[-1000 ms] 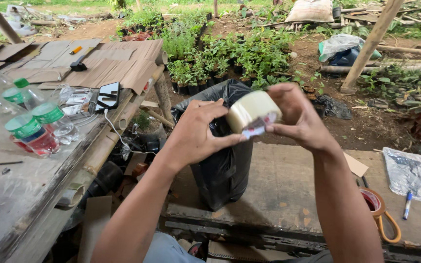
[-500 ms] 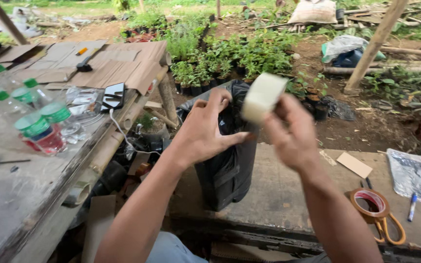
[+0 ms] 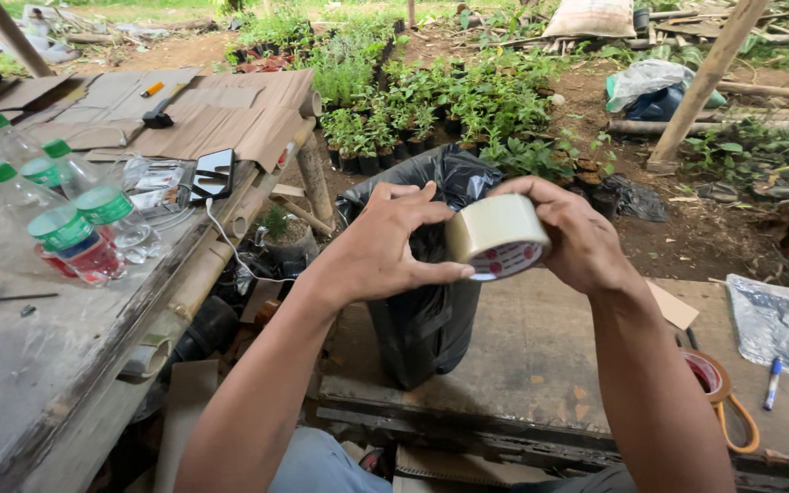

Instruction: The person places a rectangular cardboard box into a black plastic bag, folds the bag around the box, and secures it with clear adhesive tape. They repeatedly apply tape strips along the seams and ends to seal the package.

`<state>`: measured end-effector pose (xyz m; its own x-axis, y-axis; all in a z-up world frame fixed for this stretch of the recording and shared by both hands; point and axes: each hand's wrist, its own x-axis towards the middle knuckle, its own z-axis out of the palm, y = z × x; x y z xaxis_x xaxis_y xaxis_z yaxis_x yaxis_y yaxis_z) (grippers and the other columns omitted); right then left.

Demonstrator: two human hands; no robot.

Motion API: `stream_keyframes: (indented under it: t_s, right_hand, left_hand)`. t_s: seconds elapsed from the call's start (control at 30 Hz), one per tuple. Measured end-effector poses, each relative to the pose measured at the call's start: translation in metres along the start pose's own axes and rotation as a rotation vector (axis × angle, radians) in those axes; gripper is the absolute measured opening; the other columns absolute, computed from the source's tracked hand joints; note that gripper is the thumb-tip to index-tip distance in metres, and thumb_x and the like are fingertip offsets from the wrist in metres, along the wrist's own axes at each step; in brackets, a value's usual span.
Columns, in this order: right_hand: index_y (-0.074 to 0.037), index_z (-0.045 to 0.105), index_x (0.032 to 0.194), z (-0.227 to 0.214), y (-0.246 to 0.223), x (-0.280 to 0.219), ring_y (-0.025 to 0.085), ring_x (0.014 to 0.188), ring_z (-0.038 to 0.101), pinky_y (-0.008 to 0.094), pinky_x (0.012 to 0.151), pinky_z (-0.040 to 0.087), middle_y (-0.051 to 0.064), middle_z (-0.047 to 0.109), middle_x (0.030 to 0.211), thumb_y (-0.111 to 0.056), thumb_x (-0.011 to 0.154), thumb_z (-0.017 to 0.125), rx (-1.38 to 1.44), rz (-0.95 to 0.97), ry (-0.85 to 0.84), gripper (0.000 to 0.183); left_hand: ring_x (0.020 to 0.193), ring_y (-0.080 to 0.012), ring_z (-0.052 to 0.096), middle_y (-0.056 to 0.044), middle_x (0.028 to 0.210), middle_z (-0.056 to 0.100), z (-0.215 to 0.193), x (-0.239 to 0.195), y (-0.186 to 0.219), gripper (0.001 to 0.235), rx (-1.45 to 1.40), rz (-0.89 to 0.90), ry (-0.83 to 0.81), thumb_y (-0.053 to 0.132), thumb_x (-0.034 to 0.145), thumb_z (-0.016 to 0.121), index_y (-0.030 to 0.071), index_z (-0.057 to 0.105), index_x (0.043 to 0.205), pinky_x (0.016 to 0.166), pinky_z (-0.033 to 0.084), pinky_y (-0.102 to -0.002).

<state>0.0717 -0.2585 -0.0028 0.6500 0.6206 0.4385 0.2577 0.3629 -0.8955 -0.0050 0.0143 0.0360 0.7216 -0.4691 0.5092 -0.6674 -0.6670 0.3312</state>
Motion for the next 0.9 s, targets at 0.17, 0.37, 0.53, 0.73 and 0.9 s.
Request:
stream_keyframes:
  t_s: [0.17,0.37,0.53,0.73,0.9]
  right_hand:
    - [0.001,0.05,0.142,0.009,-0.025,-0.006,0.018,0.119,0.062,0.036,0.104,0.05,0.011,0.062,0.129,-0.024,0.083,0.081,-0.388,-0.122,-0.159,0.072]
    - [0.0,0.065,0.129,0.011,-0.03,-0.012,0.02,0.115,0.07,0.038,0.103,0.058,0.011,0.072,0.121,-0.002,0.073,0.088,-0.549,0.012,-0.015,0.061]
    - [0.0,0.062,0.13,0.011,-0.032,-0.013,0.022,0.12,0.069,0.04,0.105,0.054,0.012,0.071,0.127,-0.004,0.072,0.088,-0.486,-0.02,-0.011,0.064]
    - [-0.001,0.062,0.129,0.001,-0.03,-0.013,0.022,0.118,0.069,0.04,0.104,0.057,0.013,0.072,0.126,-0.009,0.083,0.081,-0.429,-0.056,-0.085,0.05]
    - [-0.002,0.065,0.124,0.003,-0.039,-0.005,0.019,0.113,0.067,0.037,0.099,0.057,0.01,0.069,0.122,-0.02,0.107,0.063,-0.414,-0.14,-0.133,0.025]
  left_hand:
    - [0.138,-0.0416,0.043,-0.028,0.143,0.058,0.003,-0.001,-0.012,0.075,-0.029,-0.009,-0.002,0.051,0.07,0.086,0.005,0.069,0.127,0.116,0.034,-0.046]
    - [0.139,-0.0419,0.038,-0.031,0.146,0.053,0.004,-0.001,-0.015,0.076,-0.047,-0.007,-0.024,0.043,0.066,0.091,0.004,0.068,0.128,0.114,0.034,-0.046]
    - [0.139,-0.0416,0.038,-0.031,0.147,0.052,-0.001,-0.001,-0.011,0.075,-0.069,-0.009,-0.024,0.039,0.064,0.092,0.005,0.069,0.127,0.114,0.034,-0.046]
    - [0.138,-0.042,0.039,-0.031,0.147,0.052,0.006,-0.002,-0.022,0.073,-0.027,0.008,-0.035,0.039,0.065,0.091,0.006,0.069,0.126,0.115,0.033,-0.047]
    - [0.137,-0.0358,0.042,-0.025,0.149,0.054,-0.001,0.0,-0.016,0.07,-0.016,0.077,-0.025,0.04,0.07,0.089,0.005,0.069,0.127,0.114,0.031,-0.047]
